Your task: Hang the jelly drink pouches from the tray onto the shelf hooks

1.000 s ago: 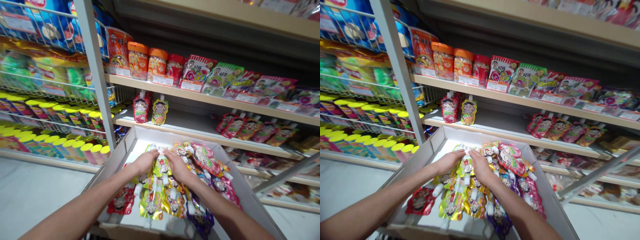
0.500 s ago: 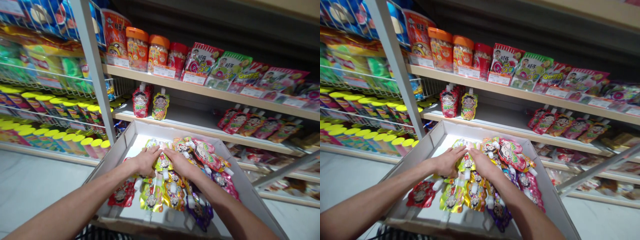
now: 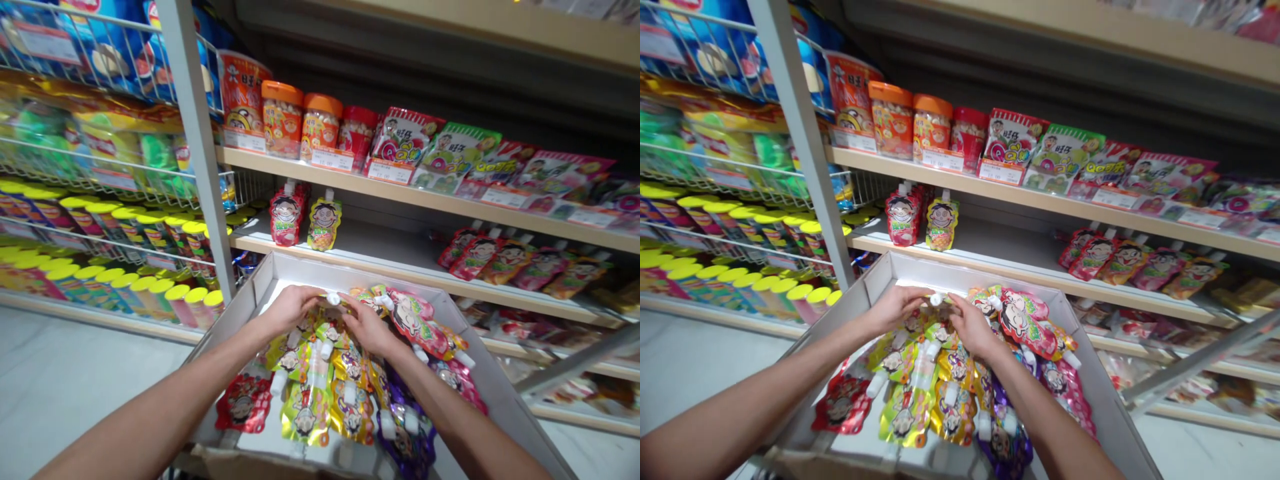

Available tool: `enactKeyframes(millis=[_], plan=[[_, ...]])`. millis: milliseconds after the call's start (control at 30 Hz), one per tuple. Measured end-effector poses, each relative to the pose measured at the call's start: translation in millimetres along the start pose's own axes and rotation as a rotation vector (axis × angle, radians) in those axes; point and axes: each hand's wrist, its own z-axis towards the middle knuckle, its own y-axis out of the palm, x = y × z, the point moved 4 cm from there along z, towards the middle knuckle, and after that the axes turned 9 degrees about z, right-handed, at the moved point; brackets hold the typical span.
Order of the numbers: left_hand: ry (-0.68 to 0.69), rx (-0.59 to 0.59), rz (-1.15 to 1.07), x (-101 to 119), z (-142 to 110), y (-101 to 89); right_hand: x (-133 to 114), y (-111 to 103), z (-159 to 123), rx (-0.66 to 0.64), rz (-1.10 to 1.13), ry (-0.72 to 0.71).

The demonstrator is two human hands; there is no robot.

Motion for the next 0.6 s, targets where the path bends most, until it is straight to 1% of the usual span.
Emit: enactKeyframes(millis=[100, 167, 233, 300, 367, 400, 467, 600], plan=[[-0.135, 0.09, -0.182, -8.2, 4.0, -6.2, 6.5, 5.7, 7.6, 0.092, 0.147, 0.088], [-0.212, 0.14, -0.328, -14.4, 5.6, -4.7, 13.4, 9.4, 11.0, 0.169, 0.241, 0.185], [-0.28, 0.164, -0.439, -20.8, 5.4, 1.0, 18.6, 12.1, 13.5, 0.238, 0.31, 0.246], [-0.34, 0.157, -0.468, -26.8, 4.6, 7.7, 19.3, 12.6, 17.2, 0.302, 0.346, 0.243], [-0.403, 0.168, -0.446, -32.6, 5.5, 9.9, 15.7, 11.6, 24.4, 0.345, 0.365, 0.221], [-0.429, 0.193, -0.437, -35.2, 7.5, 7.9, 12.5, 10.7, 30.0, 0.355, 0.37, 0.211], [-0.465, 0.275, -0.434, -40.0, 15.9, -2.2, 3.5, 7.5, 45.2, 0.373, 0.377, 0.179], [-0.489, 0.449, -0.344, -51.3, 48.0, -33.4, -14.8, -2.5, 86.9, 0.441, 0.345, 0.114]])
